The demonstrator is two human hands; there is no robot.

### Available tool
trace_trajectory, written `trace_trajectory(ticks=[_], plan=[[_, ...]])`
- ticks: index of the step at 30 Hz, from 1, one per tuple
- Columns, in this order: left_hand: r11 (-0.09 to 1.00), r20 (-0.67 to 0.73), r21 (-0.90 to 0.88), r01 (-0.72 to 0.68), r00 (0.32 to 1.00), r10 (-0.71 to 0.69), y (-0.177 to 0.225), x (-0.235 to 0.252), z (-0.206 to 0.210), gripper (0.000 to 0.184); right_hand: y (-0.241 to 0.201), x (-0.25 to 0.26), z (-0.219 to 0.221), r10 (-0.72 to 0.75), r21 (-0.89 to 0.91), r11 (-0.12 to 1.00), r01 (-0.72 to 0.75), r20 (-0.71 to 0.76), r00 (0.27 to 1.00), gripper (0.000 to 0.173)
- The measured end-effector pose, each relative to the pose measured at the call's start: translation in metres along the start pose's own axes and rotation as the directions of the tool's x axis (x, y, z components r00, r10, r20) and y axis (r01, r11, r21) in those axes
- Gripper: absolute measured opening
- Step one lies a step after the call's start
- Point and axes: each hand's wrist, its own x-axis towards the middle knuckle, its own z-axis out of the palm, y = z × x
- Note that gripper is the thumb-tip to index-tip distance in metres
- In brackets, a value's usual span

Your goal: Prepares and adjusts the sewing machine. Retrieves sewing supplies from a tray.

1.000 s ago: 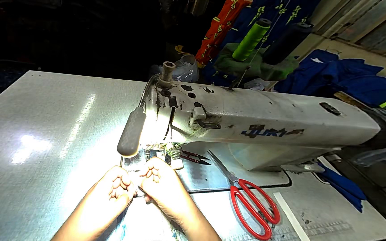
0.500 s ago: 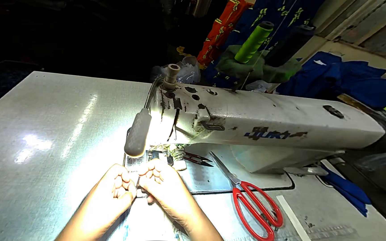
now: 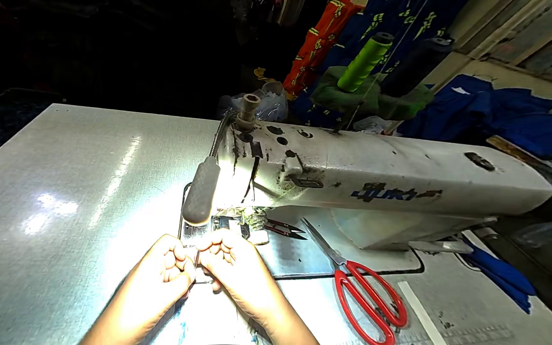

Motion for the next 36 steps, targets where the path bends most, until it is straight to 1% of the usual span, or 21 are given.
trace_trajectory(ticks=[7,13,18,22,29,34,36], plan=[[1.000,0.009,-0.002,-0.013,1.000,0.013,-0.0008,0.0003,-0.0001,0.033,0.0013,0.0000,0.0010,-0.020,-0.049,0.999,0.019,-0.015,1.000,0.012],[0.999,0.010,0.030,-0.028,1.000,0.028,-0.0031,0.0004,-0.0012,0.032,0.0012,-0.0004,0.0018,-0.034,-0.043,0.999,0.032,-0.036,0.999,0.010],[0.999,0.015,0.020,-0.047,0.999,0.047,-0.0044,0.0008,-0.0010,0.031,0.0004,-0.0013,0.0015,-0.001,-0.034,0.999,0.000,-0.040,0.999,0.010],[0.999,0.015,0.045,-0.027,1.000,0.026,-0.0036,0.0007,-0.0016,0.031,0.0007,-0.0009,0.0024,0.013,-0.005,1.000,-0.013,-0.047,0.999,0.011],[0.998,0.004,0.037,-0.052,0.999,0.051,-0.0047,0.0011,-0.0007,0.029,0.0032,-0.0007,0.0010,-0.012,-0.010,1.000,0.011,-0.022,1.000,0.010],[0.999,0.013,0.005,-0.035,0.999,0.035,-0.0028,0.0006,-0.0006,0.031,0.0042,0.0000,0.0014,-0.038,-0.001,0.999,0.038,-0.024,0.999,0.010],[0.999,0.023,0.015,-0.029,0.999,0.029,-0.0022,0.0000,-0.0005,0.031,0.0029,0.0004,0.0018,-0.012,-0.003,1.000,0.012,-0.033,0.999,0.010]])
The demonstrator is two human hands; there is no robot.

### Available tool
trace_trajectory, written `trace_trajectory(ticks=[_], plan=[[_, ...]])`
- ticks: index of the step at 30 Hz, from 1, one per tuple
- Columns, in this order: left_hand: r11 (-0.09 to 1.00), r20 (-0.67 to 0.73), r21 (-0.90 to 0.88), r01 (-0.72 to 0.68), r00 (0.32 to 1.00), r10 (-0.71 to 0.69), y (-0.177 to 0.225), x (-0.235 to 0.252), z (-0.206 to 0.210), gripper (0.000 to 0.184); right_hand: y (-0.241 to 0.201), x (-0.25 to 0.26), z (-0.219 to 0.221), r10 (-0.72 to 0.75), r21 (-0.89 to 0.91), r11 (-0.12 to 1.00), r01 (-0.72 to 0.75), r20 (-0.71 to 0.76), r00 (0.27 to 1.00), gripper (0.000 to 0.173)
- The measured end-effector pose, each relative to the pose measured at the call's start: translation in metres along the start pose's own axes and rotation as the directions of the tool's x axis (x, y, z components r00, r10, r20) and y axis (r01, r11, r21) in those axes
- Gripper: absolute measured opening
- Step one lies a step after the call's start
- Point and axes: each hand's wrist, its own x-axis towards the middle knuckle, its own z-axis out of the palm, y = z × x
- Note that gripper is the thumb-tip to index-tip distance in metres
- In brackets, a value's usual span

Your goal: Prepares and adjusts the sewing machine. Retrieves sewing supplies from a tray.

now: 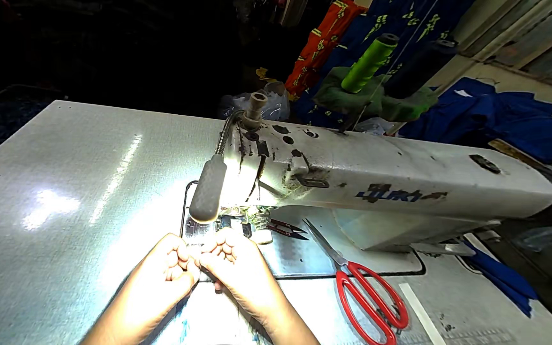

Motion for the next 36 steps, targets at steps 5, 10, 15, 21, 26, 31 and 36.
trace_trajectory(ticks=[5,10,15,21,26,31,36], plan=[[1.000,0.031,0.015,0.019,0.999,-0.020,0.003,-0.001,-0.002,0.024,-0.005,-0.001,-0.001,0.090,0.024,0.996,-0.090,-0.018,0.996,0.008],[1.000,0.074,0.018,-0.013,0.997,0.012,0.000,-0.001,-0.003,0.025,-0.004,0.000,-0.001,0.085,0.059,0.995,-0.082,-0.038,0.996,0.008],[0.995,0.070,0.088,-0.054,0.996,0.048,-0.005,0.001,-0.004,0.028,-0.004,0.000,0.000,0.075,0.061,0.996,-0.073,-0.036,0.997,0.009],[0.994,0.063,0.095,-0.060,0.997,0.054,-0.006,0.001,-0.004,0.029,-0.004,0.000,-0.001,0.102,0.041,0.994,-0.100,-0.036,0.994,0.009],[0.994,0.060,0.094,-0.049,0.997,0.044,-0.005,0.000,-0.004,0.029,-0.004,0.000,0.000,0.103,0.041,0.994,-0.102,-0.030,0.994,0.009],[0.994,0.081,0.095,-0.049,0.996,0.041,-0.001,-0.001,-0.005,0.030,-0.005,0.000,-0.001,0.112,0.064,0.992,-0.110,-0.038,0.993,0.009],[0.998,0.085,0.059,-0.026,0.996,0.021,0.001,-0.002,-0.005,0.026,-0.006,0.000,-0.001,0.129,0.065,0.990,-0.127,-0.032,0.991,0.010]])
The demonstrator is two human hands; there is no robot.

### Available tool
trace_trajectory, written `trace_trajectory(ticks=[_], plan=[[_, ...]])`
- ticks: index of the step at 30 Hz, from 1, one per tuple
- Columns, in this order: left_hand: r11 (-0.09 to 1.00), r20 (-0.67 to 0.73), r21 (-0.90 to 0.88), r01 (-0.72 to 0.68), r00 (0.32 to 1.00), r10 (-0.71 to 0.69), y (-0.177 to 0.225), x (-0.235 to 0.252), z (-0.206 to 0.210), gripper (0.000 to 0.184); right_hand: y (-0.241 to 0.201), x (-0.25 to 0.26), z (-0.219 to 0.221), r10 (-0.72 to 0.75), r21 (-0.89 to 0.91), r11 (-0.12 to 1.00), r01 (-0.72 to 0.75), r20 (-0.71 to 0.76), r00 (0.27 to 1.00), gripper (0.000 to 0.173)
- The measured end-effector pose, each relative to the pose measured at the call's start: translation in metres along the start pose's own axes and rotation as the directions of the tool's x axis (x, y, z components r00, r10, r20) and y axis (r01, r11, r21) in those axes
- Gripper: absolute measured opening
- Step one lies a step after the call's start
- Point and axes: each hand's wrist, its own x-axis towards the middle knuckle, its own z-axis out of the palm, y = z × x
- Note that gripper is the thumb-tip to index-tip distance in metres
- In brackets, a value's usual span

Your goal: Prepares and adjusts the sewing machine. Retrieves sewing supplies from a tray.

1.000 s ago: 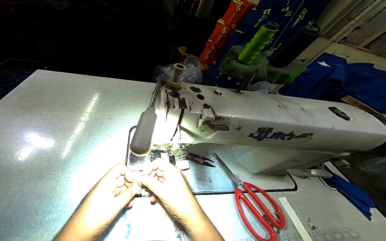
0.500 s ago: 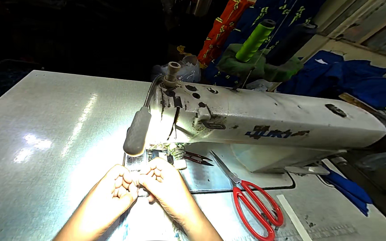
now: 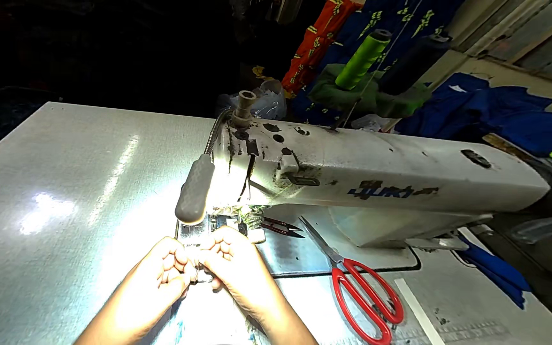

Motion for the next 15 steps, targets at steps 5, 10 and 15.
trace_trajectory(ticks=[5,10,15], plan=[[1.000,-0.083,0.016,0.013,0.996,-0.012,0.000,0.000,0.003,0.023,0.000,0.002,-0.001,-0.021,0.008,1.000,0.021,-0.002,1.000,0.009],[0.960,-0.253,0.192,-0.204,0.935,0.249,-0.004,-0.012,0.001,0.031,0.000,-0.001,0.004,-0.137,-0.351,0.929,0.115,-0.038,0.990,0.014],[0.867,-0.343,0.322,-0.381,0.806,0.482,-0.008,-0.071,-0.026,0.029,0.013,0.000,0.007,-0.318,-0.548,0.805,0.226,-0.078,0.945,0.014]])
